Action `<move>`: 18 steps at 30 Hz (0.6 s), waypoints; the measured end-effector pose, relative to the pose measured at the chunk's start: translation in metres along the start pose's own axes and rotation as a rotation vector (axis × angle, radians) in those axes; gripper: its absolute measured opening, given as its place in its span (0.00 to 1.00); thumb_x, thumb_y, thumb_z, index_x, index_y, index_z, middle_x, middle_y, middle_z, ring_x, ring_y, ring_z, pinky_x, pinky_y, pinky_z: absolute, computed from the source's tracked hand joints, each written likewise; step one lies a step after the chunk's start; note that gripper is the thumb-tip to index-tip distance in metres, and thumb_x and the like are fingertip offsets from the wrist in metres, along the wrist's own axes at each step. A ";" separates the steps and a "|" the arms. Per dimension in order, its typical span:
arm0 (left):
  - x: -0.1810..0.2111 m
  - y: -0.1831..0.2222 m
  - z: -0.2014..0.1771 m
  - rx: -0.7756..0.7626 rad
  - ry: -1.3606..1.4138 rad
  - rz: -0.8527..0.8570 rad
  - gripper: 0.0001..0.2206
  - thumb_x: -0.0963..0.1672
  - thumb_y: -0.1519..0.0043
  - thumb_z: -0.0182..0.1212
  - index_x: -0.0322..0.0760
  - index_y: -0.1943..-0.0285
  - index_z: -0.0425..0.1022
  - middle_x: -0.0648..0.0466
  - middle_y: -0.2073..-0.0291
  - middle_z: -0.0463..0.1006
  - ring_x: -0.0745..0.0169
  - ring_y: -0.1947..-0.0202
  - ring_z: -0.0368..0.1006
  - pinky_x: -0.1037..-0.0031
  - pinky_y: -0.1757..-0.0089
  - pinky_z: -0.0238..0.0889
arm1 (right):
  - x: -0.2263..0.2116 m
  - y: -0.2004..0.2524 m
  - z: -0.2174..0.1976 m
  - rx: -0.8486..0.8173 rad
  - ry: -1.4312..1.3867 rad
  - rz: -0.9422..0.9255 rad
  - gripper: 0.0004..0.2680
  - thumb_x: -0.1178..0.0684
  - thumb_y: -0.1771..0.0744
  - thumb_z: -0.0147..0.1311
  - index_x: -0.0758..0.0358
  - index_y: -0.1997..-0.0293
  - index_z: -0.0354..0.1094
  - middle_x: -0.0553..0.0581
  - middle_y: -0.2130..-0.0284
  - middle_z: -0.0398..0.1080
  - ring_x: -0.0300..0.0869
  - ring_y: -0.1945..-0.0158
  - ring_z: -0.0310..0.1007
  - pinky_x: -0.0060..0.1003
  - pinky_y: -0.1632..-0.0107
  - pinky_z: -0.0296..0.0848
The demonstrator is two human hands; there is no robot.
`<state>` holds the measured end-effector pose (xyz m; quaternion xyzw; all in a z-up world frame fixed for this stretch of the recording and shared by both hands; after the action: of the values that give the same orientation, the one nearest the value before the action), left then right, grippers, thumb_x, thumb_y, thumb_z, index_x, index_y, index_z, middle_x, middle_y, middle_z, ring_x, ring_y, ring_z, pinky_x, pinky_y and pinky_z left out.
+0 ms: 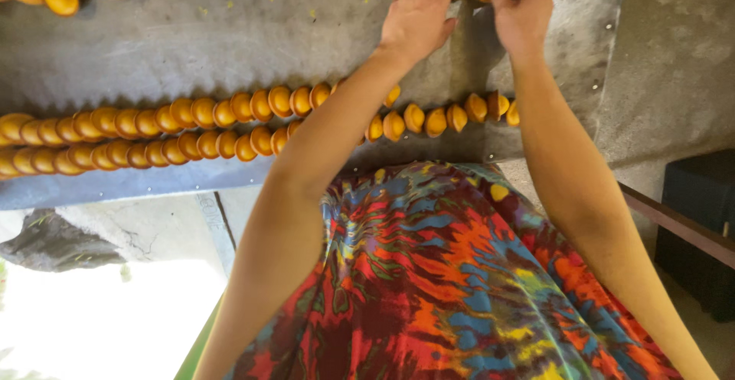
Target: The person pairs small, rounded yellow pastries by hand on a metal surface, arranging them in long horizontal rows.
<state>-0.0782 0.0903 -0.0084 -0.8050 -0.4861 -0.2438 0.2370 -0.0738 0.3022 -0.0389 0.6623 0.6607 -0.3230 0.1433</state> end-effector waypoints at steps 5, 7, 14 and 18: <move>0.002 -0.028 0.024 0.085 -0.104 -0.019 0.28 0.45 0.43 0.71 0.50 0.33 0.65 0.53 0.44 0.68 0.45 0.42 0.68 0.52 0.52 0.70 | -0.005 0.003 0.007 -0.077 -0.087 -0.086 0.15 0.55 0.31 0.72 0.64 0.45 0.66 0.60 0.53 0.70 0.46 0.53 0.75 0.38 0.53 0.79; -0.001 -0.016 0.021 0.049 -0.081 -0.011 0.28 0.45 0.43 0.71 0.50 0.33 0.66 0.53 0.44 0.68 0.45 0.44 0.68 0.51 0.51 0.70 | 0.005 0.006 0.004 -0.189 -0.274 0.264 0.15 0.54 0.34 0.69 0.63 0.52 0.61 0.55 0.59 0.71 0.45 0.60 0.74 0.42 0.54 0.75; -0.046 0.036 -0.032 -0.054 0.146 -0.215 0.26 0.48 0.45 0.77 0.43 0.41 0.70 0.44 0.45 0.69 0.40 0.48 0.71 0.56 0.50 0.69 | -0.060 0.032 -0.034 -0.242 0.184 -0.230 0.13 0.63 0.37 0.65 0.63 0.55 0.61 0.62 0.53 0.67 0.58 0.51 0.66 0.49 0.47 0.67; -0.040 0.063 -0.053 -0.140 0.316 -0.223 0.26 0.50 0.49 0.80 0.41 0.49 0.70 0.49 0.50 0.76 0.44 0.48 0.74 0.57 0.48 0.68 | -0.091 0.053 -0.034 -0.338 0.149 -0.250 0.12 0.61 0.36 0.66 0.61 0.54 0.63 0.62 0.51 0.68 0.58 0.51 0.68 0.49 0.50 0.70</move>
<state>-0.0461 0.0046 -0.0021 -0.7124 -0.5109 -0.4250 0.2254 -0.0074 0.2475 0.0306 0.5638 0.7911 -0.1732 0.1620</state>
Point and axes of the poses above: each hand's wrist, its own y-axis away from the middle knuckle, its own z-axis out of the palm, x = y × z, the point moved 6 cm from there along -y, towards the middle knuckle
